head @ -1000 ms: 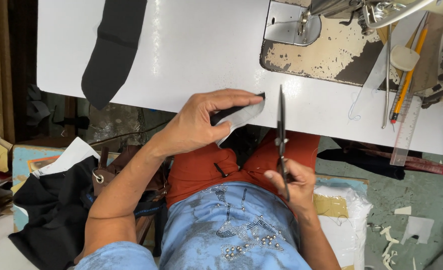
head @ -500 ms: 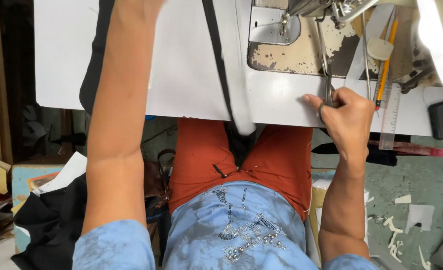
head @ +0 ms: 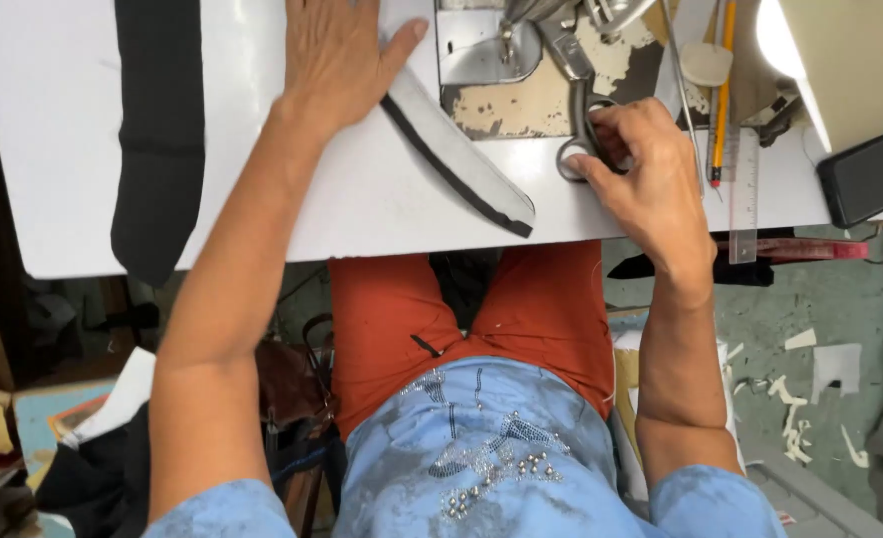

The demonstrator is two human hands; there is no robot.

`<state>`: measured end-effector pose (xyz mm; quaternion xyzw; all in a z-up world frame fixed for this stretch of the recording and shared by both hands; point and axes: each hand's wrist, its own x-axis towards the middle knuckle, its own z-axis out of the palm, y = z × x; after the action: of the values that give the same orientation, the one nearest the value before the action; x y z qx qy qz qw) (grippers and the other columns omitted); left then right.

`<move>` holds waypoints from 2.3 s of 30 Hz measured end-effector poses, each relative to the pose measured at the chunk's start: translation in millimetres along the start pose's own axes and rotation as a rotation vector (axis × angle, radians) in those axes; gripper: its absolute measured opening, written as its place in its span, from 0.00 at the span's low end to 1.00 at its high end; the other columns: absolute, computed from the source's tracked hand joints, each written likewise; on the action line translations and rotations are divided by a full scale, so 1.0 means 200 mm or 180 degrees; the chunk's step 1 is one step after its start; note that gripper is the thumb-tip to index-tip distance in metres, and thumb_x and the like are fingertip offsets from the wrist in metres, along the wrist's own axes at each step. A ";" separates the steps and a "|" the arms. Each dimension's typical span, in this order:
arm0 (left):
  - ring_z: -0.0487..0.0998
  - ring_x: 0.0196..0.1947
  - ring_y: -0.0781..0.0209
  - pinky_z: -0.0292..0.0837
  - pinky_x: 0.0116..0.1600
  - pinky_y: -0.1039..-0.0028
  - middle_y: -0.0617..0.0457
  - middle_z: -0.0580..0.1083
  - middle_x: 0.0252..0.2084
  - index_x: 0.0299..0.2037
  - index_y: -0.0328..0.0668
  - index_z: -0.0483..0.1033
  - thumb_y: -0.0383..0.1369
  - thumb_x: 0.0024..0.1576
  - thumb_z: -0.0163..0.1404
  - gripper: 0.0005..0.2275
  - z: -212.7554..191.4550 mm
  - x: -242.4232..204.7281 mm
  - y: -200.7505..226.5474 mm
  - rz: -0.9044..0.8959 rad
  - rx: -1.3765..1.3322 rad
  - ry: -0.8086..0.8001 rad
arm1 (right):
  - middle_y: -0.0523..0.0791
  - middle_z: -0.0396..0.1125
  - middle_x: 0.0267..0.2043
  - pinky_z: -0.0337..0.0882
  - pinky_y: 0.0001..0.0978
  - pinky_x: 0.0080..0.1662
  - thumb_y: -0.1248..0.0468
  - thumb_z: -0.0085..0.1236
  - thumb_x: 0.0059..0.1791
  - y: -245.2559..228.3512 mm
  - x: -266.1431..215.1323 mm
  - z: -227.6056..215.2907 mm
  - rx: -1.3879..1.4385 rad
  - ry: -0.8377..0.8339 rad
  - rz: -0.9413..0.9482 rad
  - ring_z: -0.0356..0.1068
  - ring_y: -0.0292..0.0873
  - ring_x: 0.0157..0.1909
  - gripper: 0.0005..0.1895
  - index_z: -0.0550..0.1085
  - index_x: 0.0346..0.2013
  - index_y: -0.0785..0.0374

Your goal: Trimming the edge of a fabric strip with scissors and marking fabric using a template and pencil at a sewing workstation.

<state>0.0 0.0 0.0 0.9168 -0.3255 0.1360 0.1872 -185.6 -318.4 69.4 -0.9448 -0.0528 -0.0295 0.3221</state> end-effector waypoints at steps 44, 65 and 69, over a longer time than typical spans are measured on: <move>0.56 0.76 0.33 0.58 0.76 0.37 0.33 0.64 0.72 0.63 0.27 0.80 0.32 0.77 0.49 0.14 0.07 -0.15 0.14 -0.0050 -0.0850 0.0944 | 0.65 0.69 0.50 0.68 0.56 0.54 0.79 0.53 0.57 0.45 0.07 -0.04 -0.1088 0.1335 -0.0024 0.69 0.68 0.53 0.17 0.69 0.62 0.78; 0.54 0.77 0.30 0.58 0.78 0.34 0.30 0.61 0.74 0.63 0.25 0.79 0.18 0.69 0.57 0.13 0.05 -0.16 0.15 -0.0007 -0.0826 0.0803 | 0.42 0.60 0.25 0.70 0.43 0.43 0.61 0.33 0.71 0.63 0.20 -0.07 -0.0652 0.0929 0.1485 0.65 0.44 0.29 0.27 0.69 0.30 0.62; 0.53 0.77 0.31 0.59 0.77 0.35 0.32 0.60 0.74 0.64 0.28 0.80 0.21 0.71 0.55 0.13 0.05 -0.15 0.15 0.0006 -0.0812 0.0775 | 0.45 0.63 0.31 0.63 0.45 0.43 0.45 0.28 0.69 0.44 0.29 -0.15 -0.0463 0.0482 0.2100 0.62 0.45 0.34 0.28 0.64 0.36 0.60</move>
<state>-41.1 -9.4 -13.3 0.8621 -0.3158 0.2037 0.3400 -117.7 -400.8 44.2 -0.9265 0.2818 0.0024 0.2492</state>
